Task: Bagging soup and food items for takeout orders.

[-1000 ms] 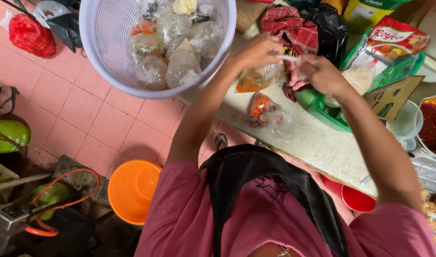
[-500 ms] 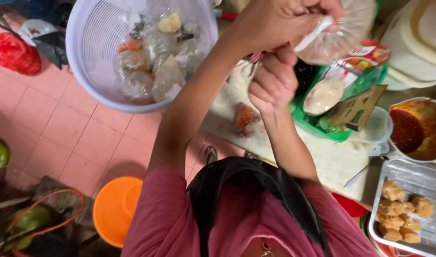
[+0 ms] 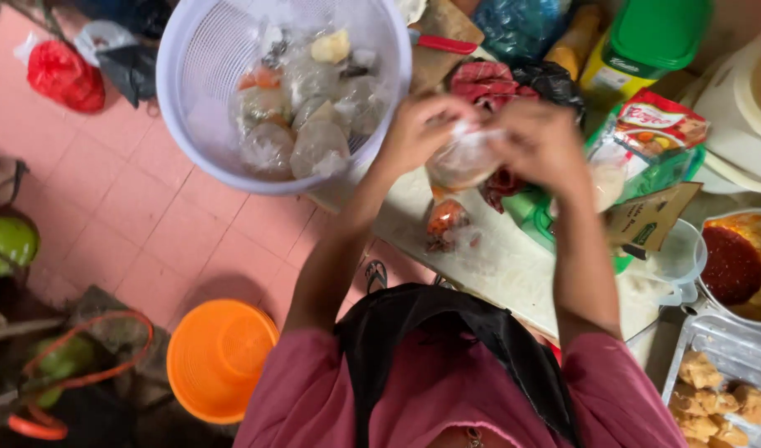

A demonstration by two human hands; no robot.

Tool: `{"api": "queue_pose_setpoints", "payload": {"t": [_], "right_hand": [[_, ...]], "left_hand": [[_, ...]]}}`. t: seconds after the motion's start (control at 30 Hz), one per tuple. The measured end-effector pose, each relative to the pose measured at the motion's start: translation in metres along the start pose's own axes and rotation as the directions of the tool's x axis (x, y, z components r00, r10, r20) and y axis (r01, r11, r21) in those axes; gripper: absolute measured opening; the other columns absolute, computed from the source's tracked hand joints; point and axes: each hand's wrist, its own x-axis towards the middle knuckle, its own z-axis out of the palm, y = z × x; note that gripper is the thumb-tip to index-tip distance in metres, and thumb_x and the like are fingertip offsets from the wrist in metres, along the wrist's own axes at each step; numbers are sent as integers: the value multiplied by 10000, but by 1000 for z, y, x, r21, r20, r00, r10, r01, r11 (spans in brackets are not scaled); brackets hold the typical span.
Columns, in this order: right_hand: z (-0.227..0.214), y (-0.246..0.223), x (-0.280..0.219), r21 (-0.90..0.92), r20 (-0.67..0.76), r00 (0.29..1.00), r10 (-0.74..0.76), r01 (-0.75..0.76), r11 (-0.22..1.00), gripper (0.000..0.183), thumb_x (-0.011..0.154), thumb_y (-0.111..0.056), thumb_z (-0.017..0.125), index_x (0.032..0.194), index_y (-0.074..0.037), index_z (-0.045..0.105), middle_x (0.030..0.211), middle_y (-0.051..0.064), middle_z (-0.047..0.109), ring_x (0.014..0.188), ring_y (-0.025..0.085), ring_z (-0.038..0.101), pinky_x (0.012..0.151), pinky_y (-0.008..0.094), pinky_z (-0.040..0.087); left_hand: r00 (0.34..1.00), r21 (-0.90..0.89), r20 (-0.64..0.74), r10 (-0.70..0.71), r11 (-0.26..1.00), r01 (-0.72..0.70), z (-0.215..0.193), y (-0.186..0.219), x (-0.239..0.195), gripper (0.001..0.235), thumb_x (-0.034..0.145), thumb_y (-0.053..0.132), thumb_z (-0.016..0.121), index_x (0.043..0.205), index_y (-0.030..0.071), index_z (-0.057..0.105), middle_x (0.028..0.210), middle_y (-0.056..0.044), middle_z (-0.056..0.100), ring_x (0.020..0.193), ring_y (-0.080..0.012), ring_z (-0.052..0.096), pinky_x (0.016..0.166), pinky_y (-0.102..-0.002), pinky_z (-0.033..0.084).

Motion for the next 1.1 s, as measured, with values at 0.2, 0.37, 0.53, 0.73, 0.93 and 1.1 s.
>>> {"api": "queue_pose_setpoints", "payload": {"t": [0.2, 0.37, 0.53, 0.73, 0.93, 1.1], "right_hand": [[137, 57, -31, -77, -333, 875, 350, -395, 915, 157, 811, -228, 817, 907, -156, 716, 750, 79, 697, 732, 314, 718, 669, 423, 565], [191, 74, -35, 432, -268, 665, 697, -563, 704, 254, 730, -123, 785, 977, -121, 728, 771, 100, 719, 718, 242, 689, 694, 384, 561], [197, 48, -26, 351, -460, 653, 601, -488, 799, 324, 794, -49, 781, 1113, -89, 742, 735, 135, 645, 667, 255, 657, 624, 371, 531], [199, 63, -36, 130, -607, 665, 435, -458, 880, 350, 803, -77, 765, 1149, -125, 739, 931, 158, 755, 841, 394, 729, 750, 444, 589], [187, 77, -36, 120, -540, 621, 568, -612, 782, 348, 787, -219, 739, 1093, -222, 573, 862, 68, 779, 799, 384, 738, 743, 521, 559], [178, 95, -42, 164, -445, 618, 648, -655, 738, 440, 778, -189, 733, 1122, -253, 465, 853, -31, 788, 771, 254, 751, 756, 364, 583]], "left_hand": [[873, 43, -405, -270, 948, 314, 44, -94, -66, 258, 870, -22, 655, 1043, 121, 781, 940, -89, 773, 939, -253, 730, 889, -363, 557], [734, 143, -590, -336, 851, 505, 54, -142, -87, 155, 816, 47, 735, 922, 144, 793, 794, -56, 754, 760, -204, 708, 756, -322, 547], [675, 264, -573, -465, 675, 689, 49, -157, -91, 221, 857, 179, 622, 979, 233, 798, 940, -8, 782, 973, -231, 735, 940, -332, 531], [739, 49, -560, -376, 875, 482, 76, -182, -108, 223, 895, 121, 699, 1080, 183, 806, 1317, -127, 537, 1288, -376, 525, 1165, -452, 374], [859, 98, -469, -207, 954, 283, 64, -183, -95, 196, 813, 89, 808, 983, 181, 835, 950, -18, 661, 1004, -224, 691, 966, -336, 523], [854, 283, -520, -29, 937, 204, 61, -163, -79, 139, 732, 159, 858, 832, 236, 800, 825, 97, 668, 939, -103, 634, 929, -259, 478]]}}
